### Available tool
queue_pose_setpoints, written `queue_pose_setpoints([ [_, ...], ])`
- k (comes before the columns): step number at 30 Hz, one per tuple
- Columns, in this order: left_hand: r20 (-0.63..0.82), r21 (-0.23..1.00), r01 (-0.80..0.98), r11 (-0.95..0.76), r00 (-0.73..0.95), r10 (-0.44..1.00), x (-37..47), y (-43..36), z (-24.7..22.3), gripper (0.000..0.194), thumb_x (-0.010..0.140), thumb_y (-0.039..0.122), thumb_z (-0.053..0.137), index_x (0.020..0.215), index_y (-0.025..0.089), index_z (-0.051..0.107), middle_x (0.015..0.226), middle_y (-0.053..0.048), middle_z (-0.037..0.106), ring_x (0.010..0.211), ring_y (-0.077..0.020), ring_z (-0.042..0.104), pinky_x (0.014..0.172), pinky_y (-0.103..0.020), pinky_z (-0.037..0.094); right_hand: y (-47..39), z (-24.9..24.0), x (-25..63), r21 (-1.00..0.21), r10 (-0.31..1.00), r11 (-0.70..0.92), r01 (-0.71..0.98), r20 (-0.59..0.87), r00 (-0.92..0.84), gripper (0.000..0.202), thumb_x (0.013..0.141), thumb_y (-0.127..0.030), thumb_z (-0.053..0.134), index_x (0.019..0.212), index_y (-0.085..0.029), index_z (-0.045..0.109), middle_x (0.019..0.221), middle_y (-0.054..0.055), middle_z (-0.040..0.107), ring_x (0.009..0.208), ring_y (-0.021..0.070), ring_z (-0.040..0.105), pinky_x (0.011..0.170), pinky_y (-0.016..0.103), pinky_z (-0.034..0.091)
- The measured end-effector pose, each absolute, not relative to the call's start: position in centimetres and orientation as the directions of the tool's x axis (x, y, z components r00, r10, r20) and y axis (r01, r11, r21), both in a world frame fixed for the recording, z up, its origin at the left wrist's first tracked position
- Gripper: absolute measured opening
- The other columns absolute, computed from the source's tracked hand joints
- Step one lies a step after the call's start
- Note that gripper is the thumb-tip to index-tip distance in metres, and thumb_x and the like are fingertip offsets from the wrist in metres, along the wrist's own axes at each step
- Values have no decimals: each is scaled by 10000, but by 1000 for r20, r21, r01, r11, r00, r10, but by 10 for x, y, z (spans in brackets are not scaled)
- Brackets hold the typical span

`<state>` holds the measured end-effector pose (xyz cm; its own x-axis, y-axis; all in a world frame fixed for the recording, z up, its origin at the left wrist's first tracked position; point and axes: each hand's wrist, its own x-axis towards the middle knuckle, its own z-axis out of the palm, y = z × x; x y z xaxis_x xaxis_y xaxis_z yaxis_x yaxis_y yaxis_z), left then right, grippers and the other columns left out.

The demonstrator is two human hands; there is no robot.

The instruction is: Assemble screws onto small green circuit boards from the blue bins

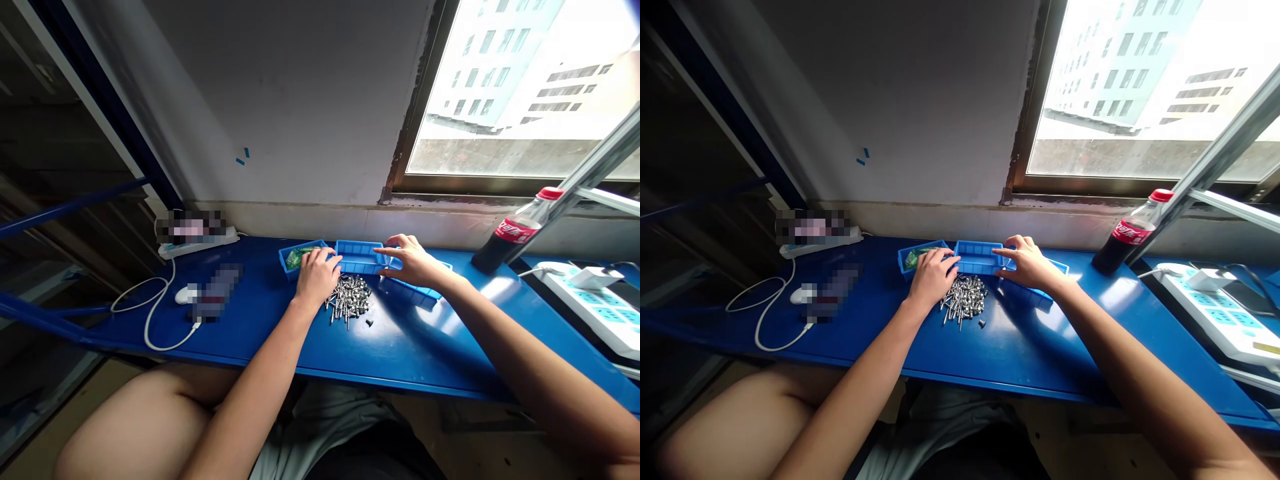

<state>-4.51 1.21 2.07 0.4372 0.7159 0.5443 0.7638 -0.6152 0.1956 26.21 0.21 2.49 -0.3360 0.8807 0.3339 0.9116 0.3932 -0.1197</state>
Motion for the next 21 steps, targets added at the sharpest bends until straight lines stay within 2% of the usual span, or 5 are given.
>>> queue_pose_setpoints([
  [3,547,209,763,-611,427,721,-47,16,19,275,1028,179,641,1237,246,807,1301,-85,732,1230,-289,660,1075,-492,527,-8,27,262,-165,879,403,900,343,-331,461,988,-492,719,1403,-297,769,1168,150,708,1032,335,712,951,508,611],
  [6,545,284,727,-625,415,729,-49,21,17,283,1027,150,633,1226,235,815,1226,-86,727,1150,-254,695,1032,-419,579,-13,28,261,-245,889,424,872,297,-349,353,1054,-452,619,1305,-301,816,1009,96,726,808,254,720,808,418,617],
  [11,533,393,669,-630,393,750,-52,27,16,259,1043,178,632,1198,237,831,1105,-63,738,981,-205,737,901,-345,639,-16,26,258,-252,883,424,870,329,-335,324,1064,-425,595,1227,-295,843,999,87,739,778,244,724,777,396,601],
  [17,524,388,684,-618,388,758,-51,24,21,224,1051,201,639,1121,218,851,1018,-61,746,905,-194,737,828,-337,648,-20,22,252,-262,876,407,875,382,-293,321,1054,-358,595,1215,-248,850,985,97,735,795,255,732,817,404,601],
  [21,514,352,721,-597,384,767,-48,20,23,211,1049,182,635,1067,181,846,992,-68,734,892,-194,726,804,-326,636,-19,20,252,-270,869,413,870,401,-289,333,1067,-386,586,1218,-248,848,985,101,737,805,261,736,826,410,600],
])
